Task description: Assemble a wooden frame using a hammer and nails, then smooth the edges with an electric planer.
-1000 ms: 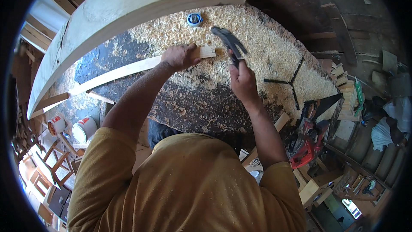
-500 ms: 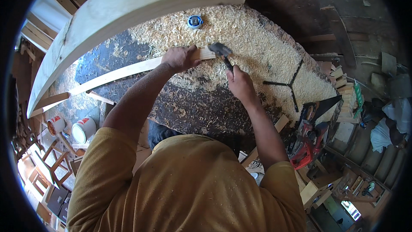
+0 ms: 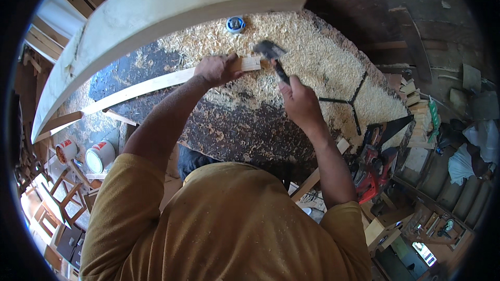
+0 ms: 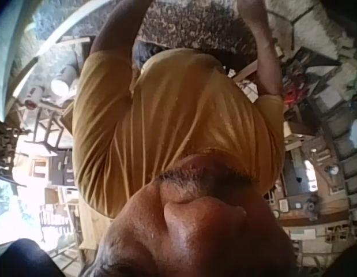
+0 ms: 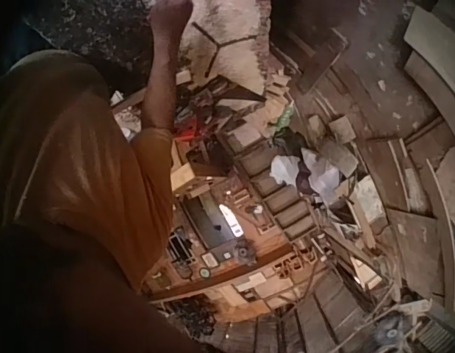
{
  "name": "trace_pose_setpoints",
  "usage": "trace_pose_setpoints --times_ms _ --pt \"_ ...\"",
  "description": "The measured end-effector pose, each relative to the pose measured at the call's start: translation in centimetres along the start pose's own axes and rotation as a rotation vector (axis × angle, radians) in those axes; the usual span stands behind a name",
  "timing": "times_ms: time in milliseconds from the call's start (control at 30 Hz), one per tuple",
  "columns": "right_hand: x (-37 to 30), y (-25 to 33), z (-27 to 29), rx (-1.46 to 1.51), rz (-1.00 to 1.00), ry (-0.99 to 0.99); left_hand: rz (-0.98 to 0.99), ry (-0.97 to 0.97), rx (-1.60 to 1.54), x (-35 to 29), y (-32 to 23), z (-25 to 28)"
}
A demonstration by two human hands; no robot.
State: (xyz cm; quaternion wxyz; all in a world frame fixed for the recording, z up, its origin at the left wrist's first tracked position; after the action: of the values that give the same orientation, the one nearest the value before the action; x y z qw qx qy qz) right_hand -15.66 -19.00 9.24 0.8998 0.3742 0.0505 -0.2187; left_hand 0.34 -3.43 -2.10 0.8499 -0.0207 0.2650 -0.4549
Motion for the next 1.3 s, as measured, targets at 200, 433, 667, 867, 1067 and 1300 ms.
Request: trace_pose_setpoints --times_ms 200,433,667,867,1067,1300 --pt "-1.8 -1.9 -0.3 0.154 0.272 -0.24 -0.021 -0.033 0.018 0.3 -0.5 -0.1" --pt "-1.5 1.6 1.0 0.235 0.133 -0.286 -0.001 -0.017 -0.005 -0.8 -0.2 -0.5" --pt "-0.5 -2.4 -2.2 -0.115 0.058 -0.088 -0.017 -0.053 0.007 -0.1 0.0 -0.1" --pt "-2.7 -9.4 -3.8 -0.108 -0.189 -0.1 -0.03 -0.132 0.104 2.4 0.8 -3.0" --pt "-5.4 -7.1 1.2 -0.526 -0.381 0.232 -0.059 -0.1 -0.061 -0.2 -0.4 0.2" --pt "-4.4 27.5 11.7 -0.438 0.943 -0.503 0.013 -0.027 -0.117 -1.7 0.7 1.0"
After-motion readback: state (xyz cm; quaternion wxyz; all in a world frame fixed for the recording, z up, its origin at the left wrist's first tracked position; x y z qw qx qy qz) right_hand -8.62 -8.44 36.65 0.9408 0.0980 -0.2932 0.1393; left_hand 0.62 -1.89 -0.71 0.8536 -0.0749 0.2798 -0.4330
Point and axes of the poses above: each hand's wrist, its own x-axis towards the middle knuckle, its own z-axis out of the back of the hand, y = z × x, the point moved 4 cm from there along x, towards the middle knuckle, and after that the axes turned 6 degrees about x, right-handed, at the moved point
